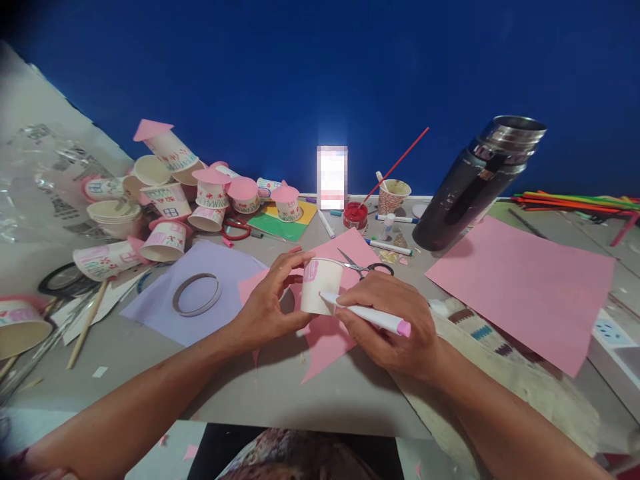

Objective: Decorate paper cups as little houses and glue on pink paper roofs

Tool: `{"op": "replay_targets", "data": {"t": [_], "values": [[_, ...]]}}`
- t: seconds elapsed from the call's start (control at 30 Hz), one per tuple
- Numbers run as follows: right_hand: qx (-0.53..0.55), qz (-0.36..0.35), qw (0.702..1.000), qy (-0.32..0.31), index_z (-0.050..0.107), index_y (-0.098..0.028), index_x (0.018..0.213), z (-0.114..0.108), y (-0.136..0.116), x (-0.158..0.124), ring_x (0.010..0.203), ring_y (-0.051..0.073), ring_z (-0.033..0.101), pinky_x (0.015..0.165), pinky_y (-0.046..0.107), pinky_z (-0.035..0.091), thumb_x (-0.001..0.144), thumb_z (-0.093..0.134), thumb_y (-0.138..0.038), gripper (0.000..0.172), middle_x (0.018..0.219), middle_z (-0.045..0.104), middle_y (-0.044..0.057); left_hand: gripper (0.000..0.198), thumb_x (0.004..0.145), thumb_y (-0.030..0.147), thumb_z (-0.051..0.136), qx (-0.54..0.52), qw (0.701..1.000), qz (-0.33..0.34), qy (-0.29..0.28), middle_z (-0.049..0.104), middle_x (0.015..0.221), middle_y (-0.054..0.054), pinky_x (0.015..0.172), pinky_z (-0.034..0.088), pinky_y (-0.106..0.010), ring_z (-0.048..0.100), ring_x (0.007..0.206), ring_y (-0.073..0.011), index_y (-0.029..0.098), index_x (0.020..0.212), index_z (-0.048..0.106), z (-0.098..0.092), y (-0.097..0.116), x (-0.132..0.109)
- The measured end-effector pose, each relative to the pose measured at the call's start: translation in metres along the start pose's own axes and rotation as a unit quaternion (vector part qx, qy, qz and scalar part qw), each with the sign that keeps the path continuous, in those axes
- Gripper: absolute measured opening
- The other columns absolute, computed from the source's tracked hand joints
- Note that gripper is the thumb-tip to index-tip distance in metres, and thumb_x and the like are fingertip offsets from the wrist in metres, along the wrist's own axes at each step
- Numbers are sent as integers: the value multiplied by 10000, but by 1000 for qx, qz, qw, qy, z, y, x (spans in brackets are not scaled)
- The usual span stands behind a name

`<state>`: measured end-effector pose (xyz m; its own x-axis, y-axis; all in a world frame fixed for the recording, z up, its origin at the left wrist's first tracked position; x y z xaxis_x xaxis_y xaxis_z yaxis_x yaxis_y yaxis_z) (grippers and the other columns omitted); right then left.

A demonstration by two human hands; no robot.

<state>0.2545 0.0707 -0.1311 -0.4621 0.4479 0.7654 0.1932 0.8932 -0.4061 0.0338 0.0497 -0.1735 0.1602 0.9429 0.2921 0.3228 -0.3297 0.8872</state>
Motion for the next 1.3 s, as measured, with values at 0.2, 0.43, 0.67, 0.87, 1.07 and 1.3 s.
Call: {"op": "replay_targets", "data": {"t": [0.2,0.43,0.67,0.87,1.07,1.3], "values": [[2,1,1000,-5,706,-232,972,0,-1,0,645,185,690,611,327,541,902,643,-97,164,736,743,28,711,739,195,817,-15,1000,-10,5,534,1468,-115,1064,466,-445,423,1431,-353,290,1398,569,1,2,-1],[5,2,1000,-5,708,-208,952,1,-1,0,655,178,688,622,319,534,909,643,-98,135,729,729,34,722,729,195,823,-20,1000,-6,2,536,1463,-120,1045,483,-429,436,1423,-351,281,1398,564,1,1,-1],[5,5,1000,-10,703,-178,949,2,0,-1,666,165,679,648,307,524,918,642,-89,112,731,718,42,760,711,150,783,29,999,24,-14,520,1466,-117,1024,521,-435,473,1399,-327,278,1403,497,2,-4,0],[3,8,1000,-12,704,-190,950,1,0,-2,657,163,677,643,305,517,914,649,-94,116,732,721,34,766,709,162,802,24,999,16,-15,522,1460,-111,1031,528,-435,478,1398,-320,282,1400,495,2,-5,0],[4,9,1000,-28,697,-181,938,0,0,-2,660,162,673,634,302,506,919,635,-94,108,716,710,36,737,724,194,817,15,1000,10,-13,531,1458,-115,1042,524,-443,477,1408,-327,282,1388,509,2,-4,0],[18,-1,1000,-20,694,-198,948,0,-3,-1,630,159,665,591,297,496,915,640,-82,132,701,711,24,744,725,225,844,5,1000,3,-14,518,1477,-119,1044,527,-456,466,1420,-335,276,1389,512,1,-4,-1]]}}
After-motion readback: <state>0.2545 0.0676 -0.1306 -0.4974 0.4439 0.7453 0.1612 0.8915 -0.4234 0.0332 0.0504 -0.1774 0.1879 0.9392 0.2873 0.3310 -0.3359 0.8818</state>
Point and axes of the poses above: each hand's wrist, its own x-axis towards the middle knuckle, its own z-axis out of the palm, y = z × x, the point moved 1 cm from there along x, towards the middle knuckle
